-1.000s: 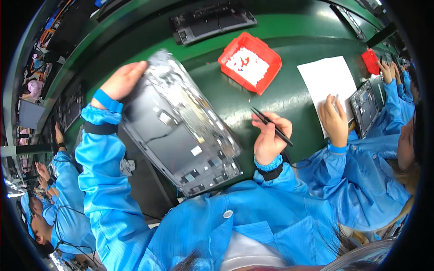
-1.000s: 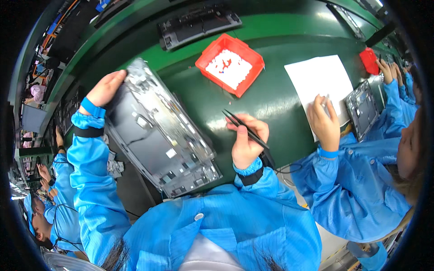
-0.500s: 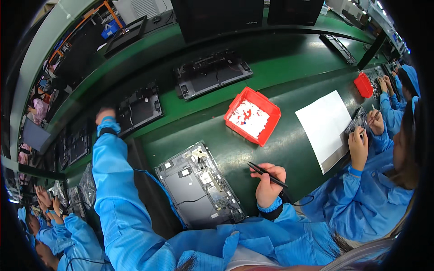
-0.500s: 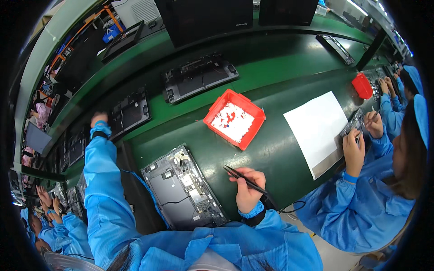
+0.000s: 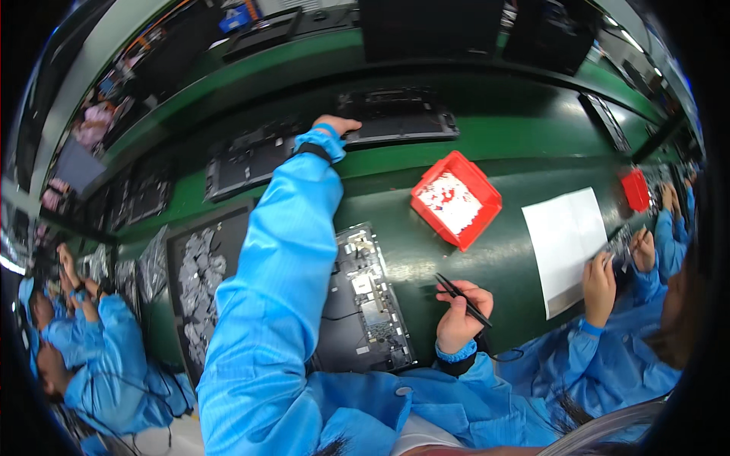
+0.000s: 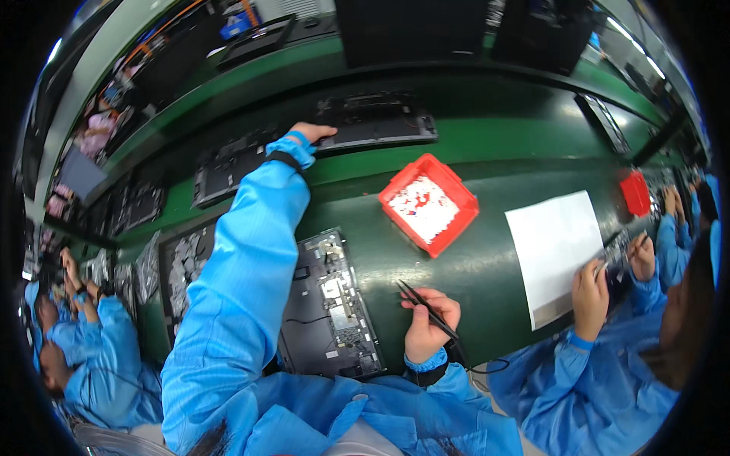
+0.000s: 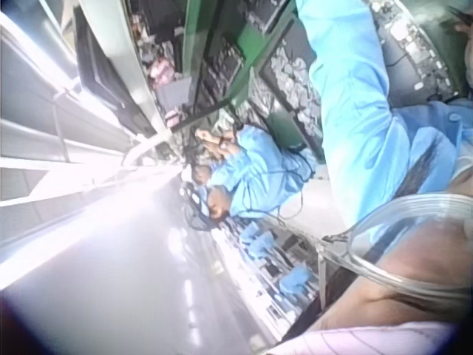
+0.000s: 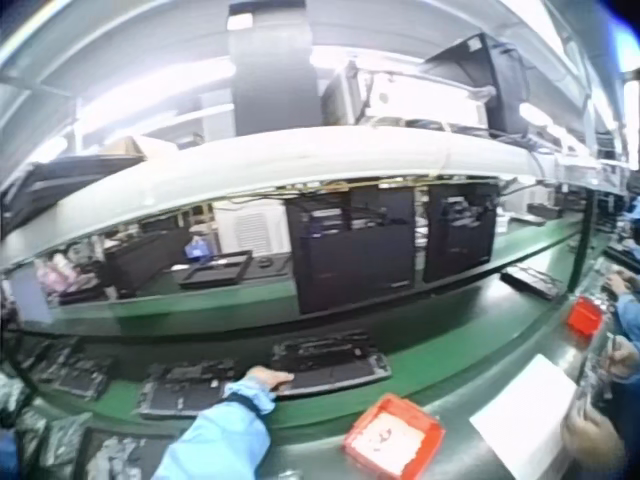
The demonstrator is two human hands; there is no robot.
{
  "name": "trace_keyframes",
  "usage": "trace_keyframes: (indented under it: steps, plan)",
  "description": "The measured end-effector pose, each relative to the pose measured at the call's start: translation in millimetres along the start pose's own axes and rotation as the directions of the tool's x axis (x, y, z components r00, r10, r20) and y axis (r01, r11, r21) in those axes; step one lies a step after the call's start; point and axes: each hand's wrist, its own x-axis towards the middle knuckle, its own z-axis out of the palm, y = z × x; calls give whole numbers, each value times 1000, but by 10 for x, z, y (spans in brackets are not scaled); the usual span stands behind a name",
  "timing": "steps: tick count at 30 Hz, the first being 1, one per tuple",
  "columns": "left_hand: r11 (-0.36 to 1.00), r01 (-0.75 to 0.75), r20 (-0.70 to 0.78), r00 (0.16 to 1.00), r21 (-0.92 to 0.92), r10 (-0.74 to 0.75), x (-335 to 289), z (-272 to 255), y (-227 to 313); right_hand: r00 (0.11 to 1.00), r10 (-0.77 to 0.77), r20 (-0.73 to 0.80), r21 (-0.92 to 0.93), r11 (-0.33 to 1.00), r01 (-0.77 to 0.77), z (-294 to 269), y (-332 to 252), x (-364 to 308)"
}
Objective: The person assembles internal electronic components and a connector cable into a laptop casing, connecting them to a motherboard by hand and with tweezers on a workbench.
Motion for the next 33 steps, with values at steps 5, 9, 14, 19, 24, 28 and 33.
trace_keyframes:
  steps: [5, 9, 14, 19, 24, 28, 33]
  plan:
    - [991, 133, -438, 890, -14, -126, 95, 79, -9, 1000, -24, 12, -10, 1000, 24, 48, 109, -10]
    - [961, -67, -547, 832, -269, -95, -293, -184, 172, 999, -49, -17, -42, 998, 48, 23, 78, -13]
    - [933, -287, -551, 825, -217, 125, -459, -1068, -563, 996, -66, -59, 1, 998, 66, 24, 81, -56]
    - [947, -235, -171, 965, -221, 200, -1376, -1353, -742, 976, -159, -146, 42, 985, 167, -87, 63, 13]
    - [918, -390, 267, 879, -71, 394, -1976, -1044, -866, 967, -171, -190, 58, 981, 185, 1, -17, 77]
    - [852, -505, 320, 837, 137, 445, -2109, -640, -886, 970, -198, -139, 45, 978, 206, 15, -61, 48]
    - [486, -646, 9, 606, 589, 795, -2476, -389, -597, 972, -236, -2, 92, 968, 235, -69, -92, -11]
